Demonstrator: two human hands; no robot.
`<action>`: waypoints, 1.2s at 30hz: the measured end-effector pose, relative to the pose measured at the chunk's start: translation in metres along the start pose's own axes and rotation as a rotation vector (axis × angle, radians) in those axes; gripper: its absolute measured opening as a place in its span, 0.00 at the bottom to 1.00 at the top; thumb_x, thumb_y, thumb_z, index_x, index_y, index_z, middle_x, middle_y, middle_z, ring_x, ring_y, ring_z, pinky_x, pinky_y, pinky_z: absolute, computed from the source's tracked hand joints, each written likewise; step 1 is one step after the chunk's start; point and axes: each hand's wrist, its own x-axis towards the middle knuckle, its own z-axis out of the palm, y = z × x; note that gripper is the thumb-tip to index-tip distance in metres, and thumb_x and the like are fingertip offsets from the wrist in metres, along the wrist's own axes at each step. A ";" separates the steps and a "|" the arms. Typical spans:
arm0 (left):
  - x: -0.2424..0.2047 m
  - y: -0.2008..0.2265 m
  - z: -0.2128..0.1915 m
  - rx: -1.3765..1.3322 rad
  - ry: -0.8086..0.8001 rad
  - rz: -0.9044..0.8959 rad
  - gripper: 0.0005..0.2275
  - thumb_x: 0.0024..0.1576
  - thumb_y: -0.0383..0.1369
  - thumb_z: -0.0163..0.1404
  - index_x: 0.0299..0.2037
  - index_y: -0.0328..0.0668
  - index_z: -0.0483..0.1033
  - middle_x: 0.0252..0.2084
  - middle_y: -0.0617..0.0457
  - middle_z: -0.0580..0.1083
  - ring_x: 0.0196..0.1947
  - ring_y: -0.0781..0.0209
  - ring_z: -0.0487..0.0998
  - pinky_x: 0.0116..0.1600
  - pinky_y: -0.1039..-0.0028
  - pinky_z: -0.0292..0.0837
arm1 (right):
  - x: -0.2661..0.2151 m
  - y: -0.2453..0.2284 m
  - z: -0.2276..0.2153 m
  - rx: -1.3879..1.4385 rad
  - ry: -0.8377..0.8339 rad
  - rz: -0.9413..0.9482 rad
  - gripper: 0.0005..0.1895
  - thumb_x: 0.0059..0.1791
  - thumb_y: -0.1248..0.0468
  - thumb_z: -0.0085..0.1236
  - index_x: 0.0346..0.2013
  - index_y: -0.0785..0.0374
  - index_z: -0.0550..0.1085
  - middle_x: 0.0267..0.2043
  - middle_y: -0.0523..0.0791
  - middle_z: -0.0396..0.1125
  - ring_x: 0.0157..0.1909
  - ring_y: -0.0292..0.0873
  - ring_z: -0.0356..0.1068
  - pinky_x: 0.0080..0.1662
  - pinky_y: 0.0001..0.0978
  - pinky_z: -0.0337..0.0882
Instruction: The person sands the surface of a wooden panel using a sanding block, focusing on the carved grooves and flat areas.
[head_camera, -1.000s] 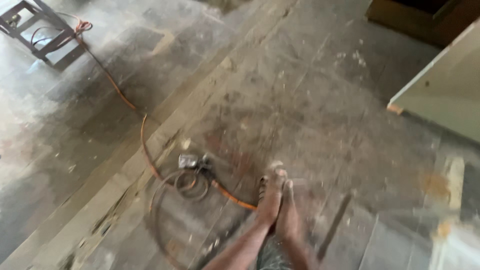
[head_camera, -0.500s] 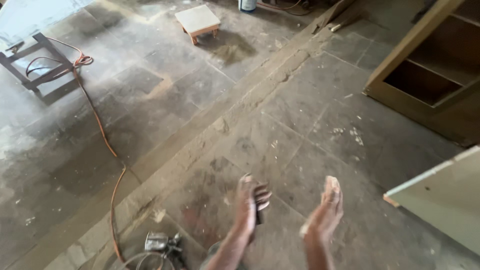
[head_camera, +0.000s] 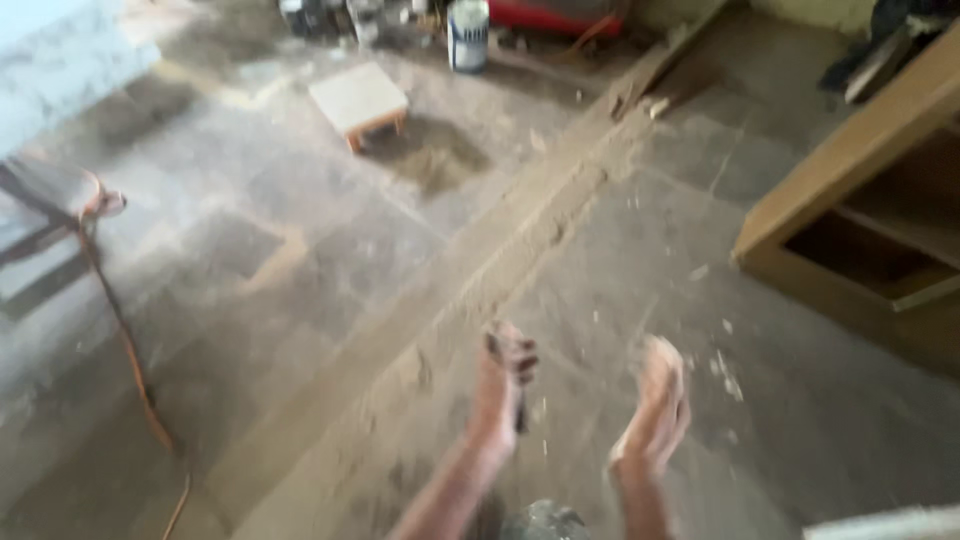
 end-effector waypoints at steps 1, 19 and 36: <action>0.026 0.001 0.030 0.002 -0.003 0.016 0.26 0.64 0.54 0.40 0.62 0.40 0.68 0.53 0.47 0.75 0.46 0.62 0.78 0.48 0.74 0.74 | 0.024 0.001 0.021 -0.102 0.319 -0.034 0.38 0.57 0.42 0.32 0.72 0.65 0.62 0.72 0.50 0.61 0.70 0.47 0.63 0.70 0.38 0.60; 0.545 0.166 0.209 -0.047 0.164 -0.084 0.16 0.62 0.40 0.49 0.57 0.45 0.68 0.38 0.46 0.75 0.22 0.54 0.79 0.21 0.67 0.71 | 0.639 0.089 0.203 -0.139 -0.373 0.305 0.34 0.56 0.47 0.43 0.67 0.71 0.68 0.64 0.55 0.70 0.66 0.54 0.70 0.66 0.45 0.63; 1.039 0.426 0.416 0.184 -0.089 0.100 0.10 0.60 0.32 0.54 0.48 0.43 0.70 0.23 0.51 0.70 0.14 0.61 0.72 0.17 0.68 0.68 | 1.152 -0.085 0.502 -0.796 -0.975 -0.119 0.29 0.52 0.48 0.50 0.64 0.58 0.69 0.61 0.46 0.74 0.63 0.41 0.74 0.62 0.35 0.71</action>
